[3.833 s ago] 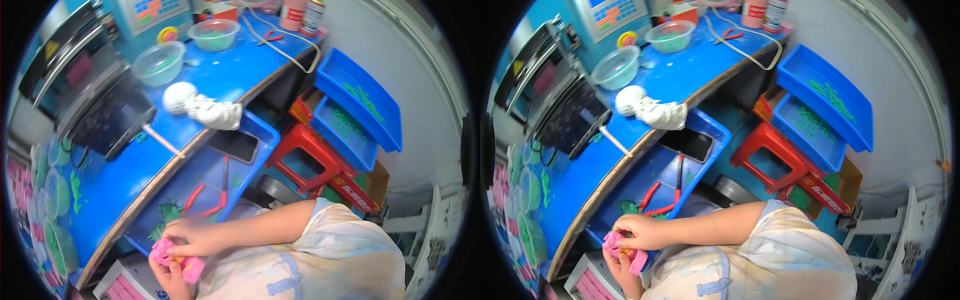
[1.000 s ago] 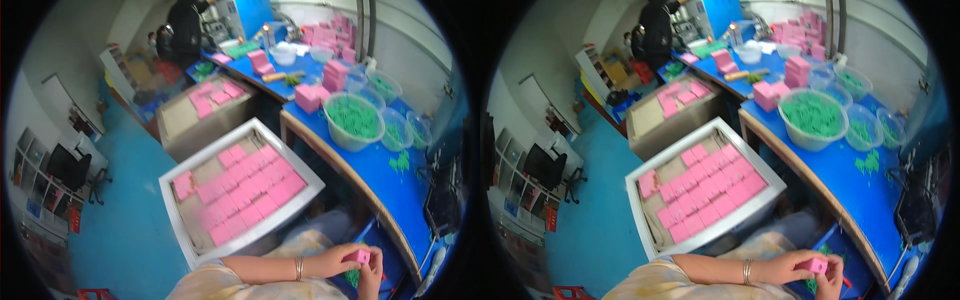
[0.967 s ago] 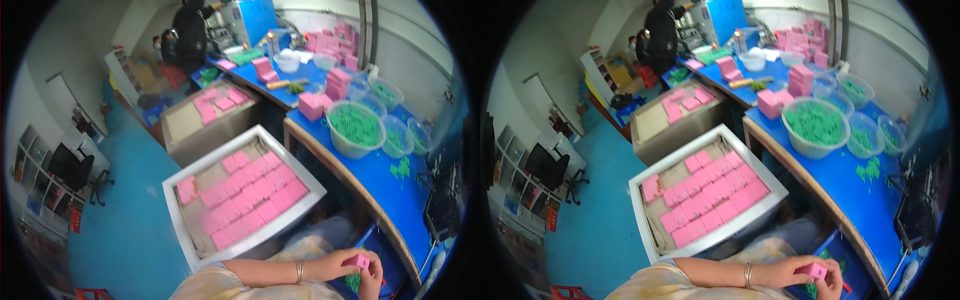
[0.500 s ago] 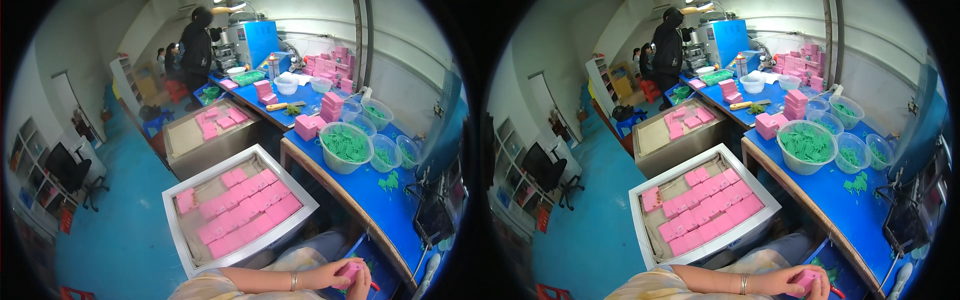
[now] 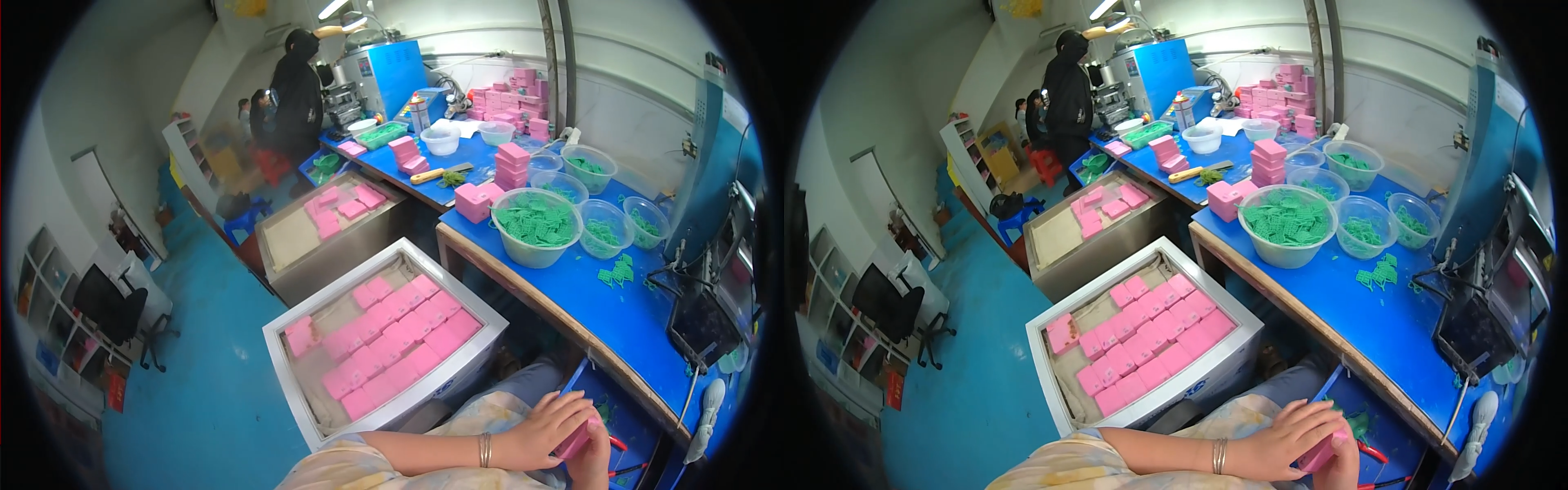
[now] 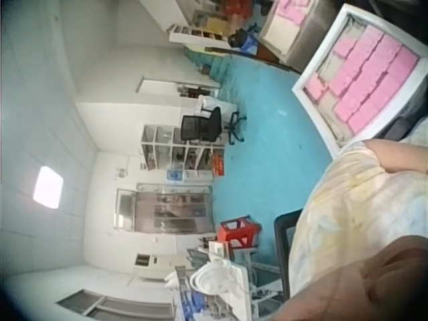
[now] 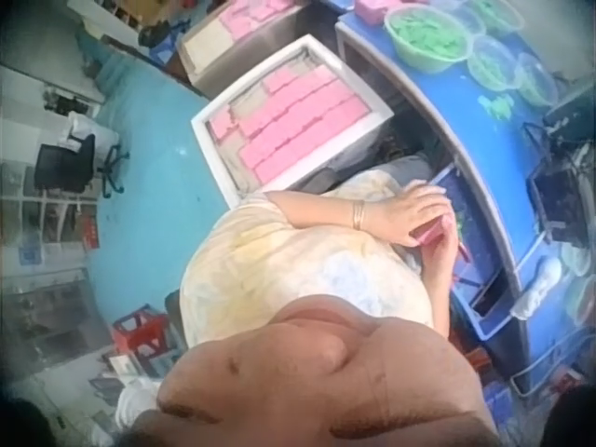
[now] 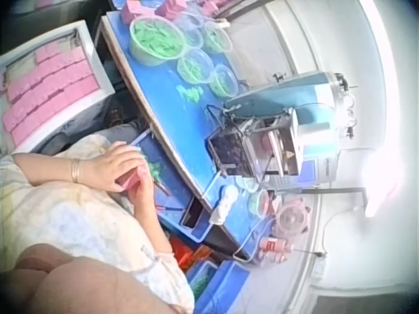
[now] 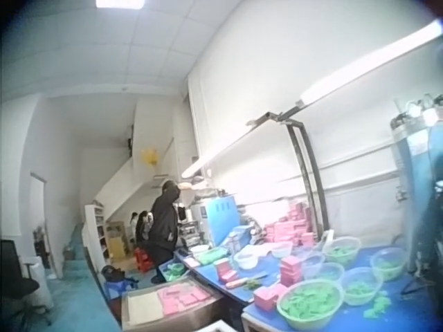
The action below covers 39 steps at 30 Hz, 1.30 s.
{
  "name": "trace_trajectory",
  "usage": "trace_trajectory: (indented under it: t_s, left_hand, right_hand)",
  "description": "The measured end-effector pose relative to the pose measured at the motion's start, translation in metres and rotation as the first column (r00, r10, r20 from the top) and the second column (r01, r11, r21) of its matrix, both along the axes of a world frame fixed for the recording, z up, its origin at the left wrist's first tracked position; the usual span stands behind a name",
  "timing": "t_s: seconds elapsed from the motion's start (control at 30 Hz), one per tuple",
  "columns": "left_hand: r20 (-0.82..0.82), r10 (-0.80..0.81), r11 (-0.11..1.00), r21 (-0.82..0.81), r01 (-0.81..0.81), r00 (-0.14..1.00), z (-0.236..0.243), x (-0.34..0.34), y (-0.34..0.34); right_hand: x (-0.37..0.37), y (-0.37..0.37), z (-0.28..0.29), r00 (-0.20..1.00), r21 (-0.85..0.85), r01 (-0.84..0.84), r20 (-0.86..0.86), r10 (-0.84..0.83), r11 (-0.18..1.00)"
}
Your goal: The person is preparing jewelry wax models using silicone molds and a wax injection machine, applying liquid to the molds and placing them in the injector.
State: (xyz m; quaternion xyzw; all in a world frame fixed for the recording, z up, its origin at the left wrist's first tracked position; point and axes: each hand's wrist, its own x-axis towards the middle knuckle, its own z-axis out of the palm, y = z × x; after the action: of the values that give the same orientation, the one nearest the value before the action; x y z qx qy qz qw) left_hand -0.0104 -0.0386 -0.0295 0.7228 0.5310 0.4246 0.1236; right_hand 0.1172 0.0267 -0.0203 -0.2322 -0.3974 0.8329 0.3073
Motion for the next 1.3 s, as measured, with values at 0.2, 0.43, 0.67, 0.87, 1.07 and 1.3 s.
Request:
trace_trajectory:
  t_s: [0.2, 0.43, 0.67, 0.87, 1.07, 1.3]
  left_hand:
    - [0.017, -0.073, 0.997, -0.011, 0.073, 0.997, 0.001, 0.002, 0.007]
    - [0.041, -0.052, 0.998, -0.028, 0.053, 0.998, -0.001, 0.005, 0.004]
    - [0.038, -0.057, 0.998, 0.008, 0.057, 0.998, -0.006, -0.008, 0.003]
    - [0.0, -0.011, 0.999, 0.031, 0.011, 1.0, -0.016, -0.017, -0.006]
    - [0.019, 0.025, 0.998, 0.055, -0.026, 0.999, -0.019, -0.02, -0.007]
    - [0.025, 0.085, 0.994, 0.064, -0.086, 0.996, -0.032, -0.024, -0.014]
  right_hand:
    - [0.008, 0.009, -0.011, 0.998, 0.0, -0.047, 0.048, 0.047, 0.999]
    - [0.015, 0.011, -0.037, 0.993, -0.051, -0.092, 0.074, 0.096, 0.994]
    - [0.004, 0.008, -0.032, 0.99, -0.014, -0.139, -0.014, 0.139, 0.99]
    - [-0.002, 0.002, -0.03, 0.98, -0.119, -0.195, 0.021, 0.199, 0.973]
    - [-0.013, 0.007, -0.028, 0.974, 0.002, -0.168, 0.155, 0.166, 0.986]
    - [-0.029, -0.009, -0.013, 0.943, 0.059, -0.093, 0.326, 0.069, 0.994]
